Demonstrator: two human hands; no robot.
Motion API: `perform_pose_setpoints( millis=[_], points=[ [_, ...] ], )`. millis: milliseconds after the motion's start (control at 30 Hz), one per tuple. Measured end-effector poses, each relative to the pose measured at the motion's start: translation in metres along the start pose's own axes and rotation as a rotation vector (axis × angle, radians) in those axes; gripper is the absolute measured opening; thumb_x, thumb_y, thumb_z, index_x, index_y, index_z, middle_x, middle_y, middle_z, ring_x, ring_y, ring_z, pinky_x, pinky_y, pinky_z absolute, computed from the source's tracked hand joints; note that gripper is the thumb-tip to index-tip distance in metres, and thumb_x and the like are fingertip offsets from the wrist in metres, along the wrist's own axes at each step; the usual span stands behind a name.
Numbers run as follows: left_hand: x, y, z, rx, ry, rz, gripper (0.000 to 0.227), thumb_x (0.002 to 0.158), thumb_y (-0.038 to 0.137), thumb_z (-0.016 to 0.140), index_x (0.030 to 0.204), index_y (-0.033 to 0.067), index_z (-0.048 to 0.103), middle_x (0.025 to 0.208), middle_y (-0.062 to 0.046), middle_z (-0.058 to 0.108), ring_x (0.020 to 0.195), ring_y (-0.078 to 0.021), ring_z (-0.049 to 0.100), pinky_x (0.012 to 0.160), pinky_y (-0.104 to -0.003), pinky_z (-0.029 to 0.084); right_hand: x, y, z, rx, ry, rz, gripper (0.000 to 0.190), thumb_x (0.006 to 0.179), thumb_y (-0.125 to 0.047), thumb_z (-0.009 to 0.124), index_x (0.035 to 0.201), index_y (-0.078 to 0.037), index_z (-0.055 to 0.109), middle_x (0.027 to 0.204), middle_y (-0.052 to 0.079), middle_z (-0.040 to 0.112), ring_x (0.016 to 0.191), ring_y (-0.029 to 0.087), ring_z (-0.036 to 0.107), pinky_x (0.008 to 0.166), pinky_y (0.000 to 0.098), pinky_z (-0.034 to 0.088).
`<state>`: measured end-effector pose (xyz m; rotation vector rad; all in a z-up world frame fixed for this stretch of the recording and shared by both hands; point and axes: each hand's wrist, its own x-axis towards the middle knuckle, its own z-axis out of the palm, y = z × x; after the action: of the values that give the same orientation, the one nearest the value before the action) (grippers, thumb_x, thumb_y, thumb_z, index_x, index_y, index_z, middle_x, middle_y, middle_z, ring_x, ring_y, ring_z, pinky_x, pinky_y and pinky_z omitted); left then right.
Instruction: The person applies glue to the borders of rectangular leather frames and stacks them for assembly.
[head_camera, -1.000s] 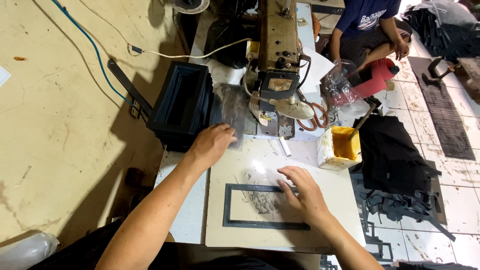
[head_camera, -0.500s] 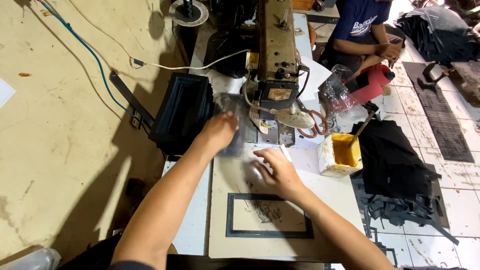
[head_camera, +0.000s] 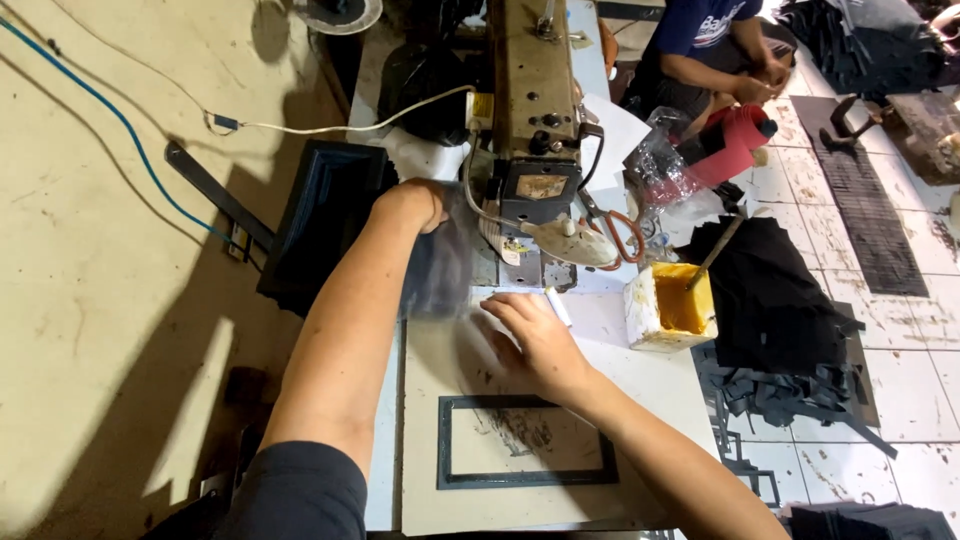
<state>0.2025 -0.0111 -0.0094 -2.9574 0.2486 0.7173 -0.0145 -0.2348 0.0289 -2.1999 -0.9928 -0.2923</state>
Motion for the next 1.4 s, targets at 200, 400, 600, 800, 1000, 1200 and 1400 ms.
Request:
perform_pose_setpoints(
  millis=[200, 400, 600, 800, 1000, 1200, 1400],
  points=[
    [-0.004, -0.004, -0.009, -0.021, 0.042, -0.046, 0.052, 0.091, 0.032, 0.074, 0.132, 0.0014, 0.064, 0.140, -0.021, 0.060, 0.125, -0.0366, 0.062, 0.100, -0.042, 0.056, 0.011, -0.006, 0.015, -0.076, -0.145, 0.009, 0.052, 0.085, -0.007, 0.071, 0.135, -0.001, 0.059, 0.128, 0.015, 0.059, 0.110, 0.035, 0.055, 0.096, 0.0433, 0.047],
    [-0.018, -0.002, -0.034, -0.076, 0.079, -0.064, 0.062, 0.090, 0.041, 0.078, 0.135, 0.0026, 0.059, 0.141, -0.021, 0.056, 0.126, -0.0376, 0.059, 0.099, -0.045, 0.056, 0.010, -0.001, 0.022, -0.194, -0.227, 0.022, 0.056, 0.085, -0.010, 0.068, 0.139, -0.002, 0.057, 0.128, 0.015, 0.057, 0.112, 0.034, 0.054, 0.096, 0.0443, 0.046],
    [-0.019, -0.002, -0.044, -0.058, -0.003, -0.065, 0.061, 0.089, 0.046, 0.078, 0.129, 0.0015, 0.066, 0.136, -0.018, 0.065, 0.122, -0.0360, 0.065, 0.100, -0.045, 0.057, 0.022, 0.000, 0.031, -0.215, -0.098, -0.057, 0.048, 0.089, -0.017, 0.068, 0.133, 0.001, 0.059, 0.132, 0.019, 0.056, 0.118, 0.036, 0.054, 0.099, 0.0445, 0.046],
    [0.001, -0.010, -0.045, -0.053, -0.031, -0.069, 0.072, 0.079, 0.049, 0.086, 0.124, -0.0040, 0.068, 0.127, -0.019, 0.071, 0.113, -0.0362, 0.071, 0.094, -0.044, 0.061, 0.026, 0.006, 0.040, -0.220, -0.105, -0.045, 0.042, 0.093, -0.020, 0.067, 0.127, 0.004, 0.063, 0.124, 0.019, 0.059, 0.110, 0.036, 0.056, 0.093, 0.0431, 0.048],
    [0.004, -0.013, -0.050, -0.071, 0.027, -0.015, 0.083, 0.071, 0.047, 0.094, 0.127, -0.0043, 0.060, 0.124, -0.020, 0.070, 0.110, -0.0346, 0.070, 0.091, -0.043, 0.061, 0.030, 0.000, 0.038, -0.190, -0.066, -0.052, 0.034, 0.093, -0.019, 0.067, 0.120, 0.002, 0.065, 0.117, 0.016, 0.061, 0.104, 0.034, 0.056, 0.089, 0.0429, 0.049],
    [0.001, -0.013, -0.041, -0.205, 0.135, -0.024, 0.031, 0.086, 0.005, 0.072, 0.116, -0.0022, 0.069, 0.114, -0.021, 0.071, 0.099, -0.0327, 0.073, 0.086, -0.043, 0.067, 0.032, 0.003, 0.038, -0.198, -0.067, -0.062, 0.033, 0.092, -0.018, 0.068, 0.118, 0.002, 0.066, 0.115, 0.015, 0.062, 0.105, 0.034, 0.056, 0.089, 0.0433, 0.048],
    [-0.089, 0.004, -0.043, -0.216, 0.138, 0.065, 0.012, 0.097, -0.002, 0.056, 0.099, 0.0007, 0.067, 0.092, -0.013, 0.067, 0.088, -0.0263, 0.068, 0.105, -0.047, 0.048, 0.028, 0.013, 0.042, -0.217, -0.092, -0.053, 0.032, 0.092, -0.019, 0.069, 0.118, 0.000, 0.067, 0.112, 0.013, 0.062, 0.103, 0.033, 0.055, 0.088, 0.0427, 0.047]
  ],
)
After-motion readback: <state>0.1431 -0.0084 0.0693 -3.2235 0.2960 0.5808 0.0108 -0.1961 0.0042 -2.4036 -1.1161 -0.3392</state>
